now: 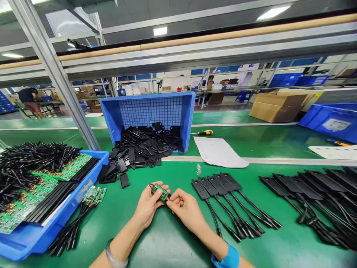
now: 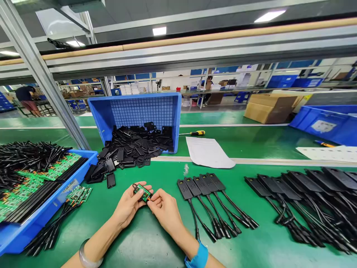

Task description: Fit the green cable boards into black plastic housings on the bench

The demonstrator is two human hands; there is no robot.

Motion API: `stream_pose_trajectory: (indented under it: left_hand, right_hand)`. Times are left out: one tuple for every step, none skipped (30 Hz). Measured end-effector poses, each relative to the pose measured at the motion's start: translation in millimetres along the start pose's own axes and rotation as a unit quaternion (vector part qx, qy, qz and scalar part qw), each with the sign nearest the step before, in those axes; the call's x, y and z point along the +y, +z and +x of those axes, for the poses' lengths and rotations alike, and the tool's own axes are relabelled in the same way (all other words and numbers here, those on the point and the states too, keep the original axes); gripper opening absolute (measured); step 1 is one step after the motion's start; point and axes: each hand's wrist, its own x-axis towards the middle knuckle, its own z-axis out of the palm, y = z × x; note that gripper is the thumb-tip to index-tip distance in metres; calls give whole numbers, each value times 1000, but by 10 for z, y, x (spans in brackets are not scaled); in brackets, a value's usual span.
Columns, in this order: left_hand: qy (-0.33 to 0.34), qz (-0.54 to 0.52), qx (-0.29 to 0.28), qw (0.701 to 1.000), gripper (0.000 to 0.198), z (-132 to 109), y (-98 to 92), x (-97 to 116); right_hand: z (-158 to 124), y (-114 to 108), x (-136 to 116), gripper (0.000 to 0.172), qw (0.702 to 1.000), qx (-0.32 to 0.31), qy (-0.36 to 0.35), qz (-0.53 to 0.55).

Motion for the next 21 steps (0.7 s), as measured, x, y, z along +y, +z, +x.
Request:
stream_pose_trajectory:
  left_hand:
    - [5, 5, 11, 1000, 40, 2, 3, -14]
    - [8, 9, 19, 1000, 40, 2, 4, -24]
    - [9, 12, 24, 1000, 41, 1, 2, -29]
    - [7, 14, 25, 1000, 42, -1, 0, -30]
    - [2, 15, 24, 1000, 43, -3, -4, -29]
    - [-3, 16, 21, 1000, 44, -6, -7, -27]
    - [-9, 17, 16, 1000, 45, -8, -10, -24]
    - [-13, 20, 11, 1000, 46, -9, -11, -23]
    - [-15, 23, 9, 1000, 46, -10, -12, -22]
    - [-14, 27, 10, 999, 46, -10, -11, -23]
    - [-11, 31, 14, 999, 46, -10, -9, -26]
    - [-8, 33, 19, 999, 45, -10, -6, -29]
    - [-5, 34, 26, 999, 44, -9, -3, -32]
    - [-2, 33, 31, 999, 43, -7, -1, -34]
    - [0, 31, 36, 999, 42, -6, 1, -36]
    - [0, 28, 38, 999, 42, -4, 1, -37]
    - [0, 25, 39, 999, 42, -2, 0, -38]
    - [-2, 21, 39, 999, 42, -1, -1, -37]
    - [-3, 19, 39, 999, 43, 0, -2, -35]
    - [-5, 19, 39, 999, 43, 0, -3, -33]
    - [-6, 22, 39, 999, 44, 0, -4, -31]
  right_hand:
    - [4, 9, -3, 20, 1000, -3, 4, 3]
    - [9, 14, -2, 21, 1000, -7, 10, 10]
    - [16, 14, 2, 22, 1000, -12, 19, 22]
    - [23, 10, 8, 24, 999, -20, 32, 37]
    - [31, 3, 14, 26, 997, -30, 48, 55]
    - [38, -6, 19, 28, 994, -39, 64, 73]
    - [44, -15, 22, 29, 992, -47, 78, 89]
    - [47, -23, 22, 30, 990, -53, 89, 99]
    - [48, -27, 21, 30, 989, -56, 94, 102]
    - [47, -29, 17, 29, 989, -57, 92, 98]
    - [44, -27, 13, 28, 991, -55, 85, 87]
    - [39, -23, 9, 26, 993, -54, 75, 72]
    - [32, -17, 6, 24, 995, -53, 63, 55]
    - [26, -11, 4, 22, 997, -51, 51, 39]
    - [21, -5, 4, 20, 998, -47, 39, 23]
    - [17, 0, 6, 19, 999, -43, 29, 10]
    - [15, 3, 9, 19, 999, -36, 20, 0]
    - [14, 5, 12, 18, 999, -30, 13, -8]
    - [15, 6, 17, 18, 1000, -22, 6, -16]
    - [16, 7, 21, 17, 1000, -15, -2, -23]
    - [16, 9, 25, 16, 1000, -9, -10, -29]
